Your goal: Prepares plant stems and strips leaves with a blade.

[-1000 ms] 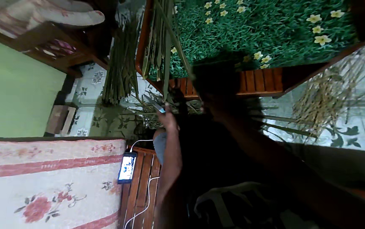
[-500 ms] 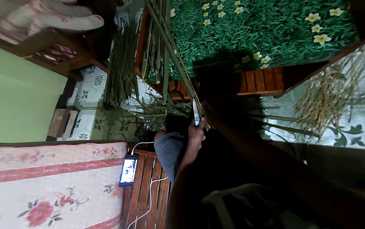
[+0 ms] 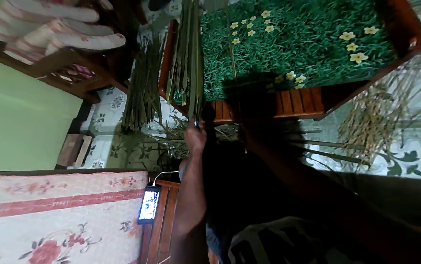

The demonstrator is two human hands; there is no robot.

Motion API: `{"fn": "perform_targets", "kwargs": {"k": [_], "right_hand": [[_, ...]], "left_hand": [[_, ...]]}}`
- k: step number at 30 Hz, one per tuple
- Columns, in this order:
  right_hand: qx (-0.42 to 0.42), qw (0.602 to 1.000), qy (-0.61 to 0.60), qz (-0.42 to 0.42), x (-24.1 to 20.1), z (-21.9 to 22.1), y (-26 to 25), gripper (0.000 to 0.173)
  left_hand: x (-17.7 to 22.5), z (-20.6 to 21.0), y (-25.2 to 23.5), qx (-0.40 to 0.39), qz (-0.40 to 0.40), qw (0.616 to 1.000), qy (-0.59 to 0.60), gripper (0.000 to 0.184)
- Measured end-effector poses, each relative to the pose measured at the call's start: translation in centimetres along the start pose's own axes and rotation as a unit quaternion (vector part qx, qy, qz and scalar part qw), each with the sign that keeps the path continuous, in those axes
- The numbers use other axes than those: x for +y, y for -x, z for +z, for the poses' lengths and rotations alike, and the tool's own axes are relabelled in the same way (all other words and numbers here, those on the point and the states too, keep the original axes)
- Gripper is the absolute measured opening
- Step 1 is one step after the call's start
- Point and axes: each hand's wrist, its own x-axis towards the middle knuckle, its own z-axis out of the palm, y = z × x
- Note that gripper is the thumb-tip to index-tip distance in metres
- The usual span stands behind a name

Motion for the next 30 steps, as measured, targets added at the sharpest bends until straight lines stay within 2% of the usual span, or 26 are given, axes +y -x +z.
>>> {"fn": "perform_targets", "kwargs": {"k": [1,2,4,7,10,13,15,17,21,22,25,28,30], "right_hand": [[0.002,0.999,-0.038,0.03,-1.0,-0.4,0.4,0.026],[0.012,0.996,-0.085,0.008,-0.3,-0.1,0.0,0.026],[0.033,0.971,-0.211,-0.107,3.4,1.3,-2.0,0.028],[0.006,0.963,-0.251,-0.099,2.8,0.8,-0.4,0.03],[-0.011,0.951,-0.294,-0.098,2.9,1.2,0.1,0.033],[-0.07,0.948,-0.282,-0.13,2.8,1.8,1.3,0.035],[-0.119,0.945,-0.284,-0.113,2.7,2.3,2.3,0.035],[-0.161,0.951,-0.237,-0.116,2.1,2.5,3.5,0.033],[-0.192,0.955,-0.167,-0.152,2.3,3.4,3.9,0.034],[-0.185,0.956,-0.154,-0.168,2.9,3.8,3.7,0.034],[-0.211,0.954,-0.098,-0.192,3.1,3.7,3.7,0.034],[-0.249,0.947,-0.012,-0.202,2.6,2.3,4.1,0.034],[-0.269,0.942,0.033,-0.197,2.4,0.9,4.4,0.032]], "left_hand": [[0.2,-0.2,-0.7,-0.006,0.0,1.0,-0.021,0.044],[0.4,-0.4,-1.2,-0.018,-0.003,0.999,-0.042,0.049],[0.3,-0.9,-1.1,-0.01,-0.007,0.999,-0.049,0.055],[-0.9,-1.5,1.2,0.016,-0.019,0.995,0.1,0.052],[-2.5,-0.9,5.1,-0.038,-0.046,0.962,0.266,0.054],[-3.2,-0.2,8.9,-0.075,-0.059,0.936,0.34,0.051],[-4.4,1.2,10.5,-0.06,-0.03,0.922,0.382,0.045],[-5.1,2.5,11.5,-0.034,-0.019,0.906,0.422,0.033],[-5.3,1.9,11.9,-0.019,-0.014,0.873,0.486,0.021],[-5.3,1.4,11.8,-0.023,0.003,0.866,0.5,0.022],[-5.0,-0.5,11.1,-0.049,0.049,0.859,0.507,0.048],[-4.4,-2.2,9.7,-0.057,0.056,0.869,0.489,0.05],[-4.6,-2.9,8.5,-0.047,0.057,0.86,0.504,0.049]]}}
